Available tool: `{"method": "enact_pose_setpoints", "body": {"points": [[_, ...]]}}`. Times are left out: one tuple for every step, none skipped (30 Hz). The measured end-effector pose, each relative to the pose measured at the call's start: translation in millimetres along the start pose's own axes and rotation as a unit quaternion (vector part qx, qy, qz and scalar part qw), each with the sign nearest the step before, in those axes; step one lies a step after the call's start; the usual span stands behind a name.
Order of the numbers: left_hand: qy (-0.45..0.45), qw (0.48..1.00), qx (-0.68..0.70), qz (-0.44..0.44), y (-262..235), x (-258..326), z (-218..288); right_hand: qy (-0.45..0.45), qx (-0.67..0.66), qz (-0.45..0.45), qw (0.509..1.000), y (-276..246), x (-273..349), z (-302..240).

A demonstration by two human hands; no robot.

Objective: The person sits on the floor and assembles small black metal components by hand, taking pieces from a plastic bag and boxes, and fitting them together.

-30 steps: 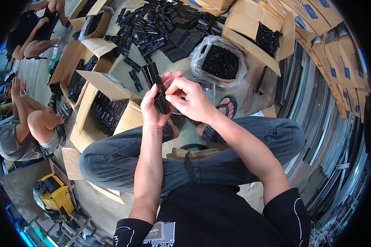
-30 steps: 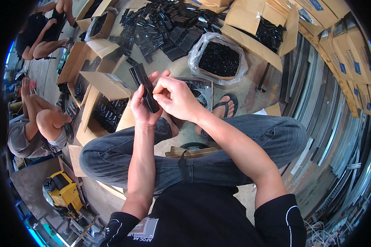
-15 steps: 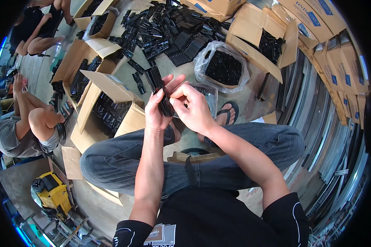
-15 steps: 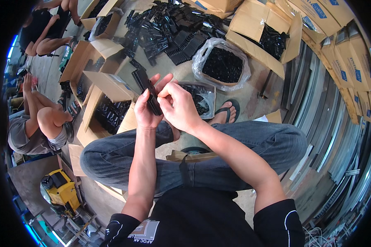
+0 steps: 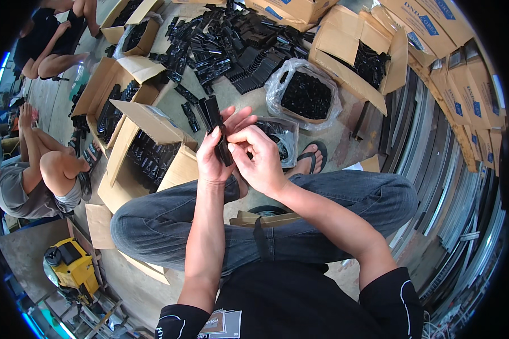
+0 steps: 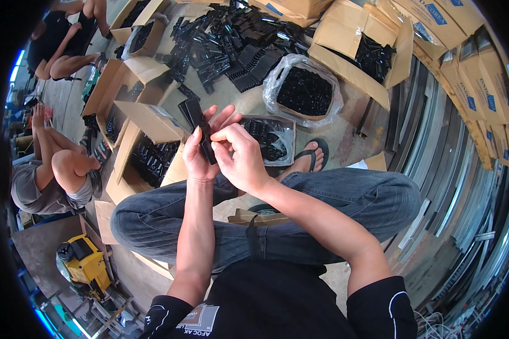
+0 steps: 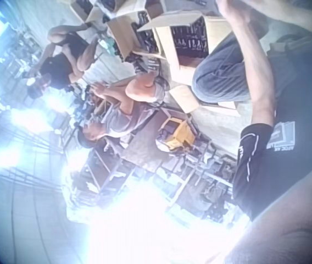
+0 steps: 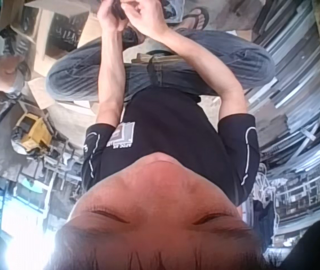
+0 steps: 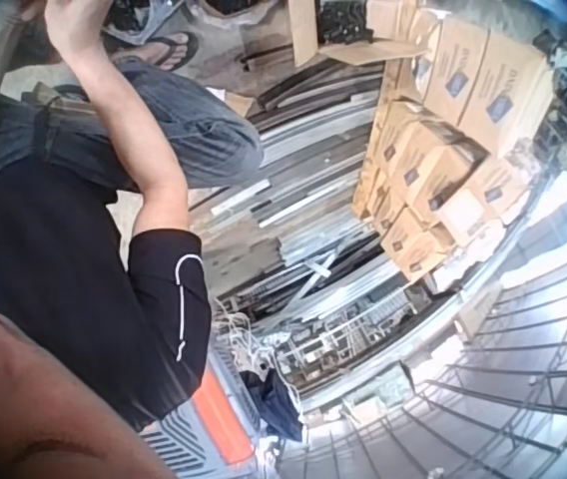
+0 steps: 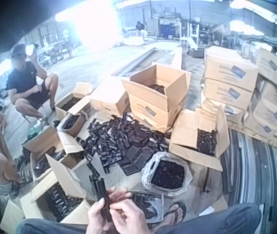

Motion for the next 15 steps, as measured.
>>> {"method": "enact_pose_setpoints", "body": {"points": [[-0.001, 1.000, 0.000, 0.000, -0.1, 0.1, 0.1, -0.005, 0.004, -0.017, 1.000, -1.2, -1.8, -3.4], [0.004, 1.000, 0.004, 0.004, -0.3, 0.3, 0.6, -0.010, 0.008, -0.034, 0.999, -1.4, -2.9, -5.2], [0.009, 1.000, 0.009, 0.008, 0.1, 0.0, 0.5, -0.010, 0.008, -0.033, 0.999, -2.1, -3.4, -4.3], [0.008, 1.000, 0.009, 0.007, 0.2, -0.3, -0.3, -0.032, 0.016, -0.031, 0.999, -2.5, -3.6, -4.0], [0.012, 0.999, -0.019, 0.031, -1.5, -0.6, -1.0, -0.053, 0.024, -0.030, 0.998, -2.5, -3.4, -4.6], [0.016, 0.997, -0.047, 0.055, -1.4, -0.9, -0.7, -0.052, 0.024, -0.029, 0.998, -1.6, -2.5, -6.2], [0.015, 0.997, -0.048, 0.055, 0.6, -2.0, -0.8, -0.047, 0.044, -0.031, 0.997, 0.1, -1.2, -8.9], [0.024, 0.988, -0.118, 0.097, 1.1, -3.2, -0.2, -0.041, 0.064, -0.033, 0.997, 1.1, -0.2, -10.1], [0.034, 0.972, -0.188, 0.138, 1.9, -3.6, 0.4, -0.067, 0.099, -0.028, 0.992, 1.6, 0.1, -6.6], [0.034, 0.972, -0.188, 0.139, 1.3, -3.3, -2.1, -0.066, 0.099, -0.028, 0.992, 1.4, 0.1, -2.6], [0.037, 0.974, -0.178, 0.133, -0.3, -2.8, -5.5, -0.046, 0.127, -0.025, 0.991, 0.1, -0.2, 2.2], [0.041, 0.977, -0.167, 0.127, -1.1, -2.7, -8.2, -0.026, 0.155, -0.022, 0.987, -1.3, -1.9, 4.4], [0.034, 0.982, -0.130, 0.131, -2.4, -3.7, -10.9, 0.007, 0.132, -0.016, 0.991, -3.5, -4.1, 6.9], [0.032, 0.984, -0.112, 0.132, -3.2, -4.4, -12.7, 0.014, 0.142, -0.028, 0.989, -7.0, -7.4, 7.8], [0.031, 0.987, -0.093, 0.131, 1.5, -5.9, -12.6, 0.053, 0.098, -0.038, 0.993, -10.8, -10.1, 13.5]]}}
Point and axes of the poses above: each hand's wrist, its own x-axis away from the middle knuckle, its own y-axis out of the palm, z = x × y, the point moved 3 cm from there along -x, towards the middle knuckle
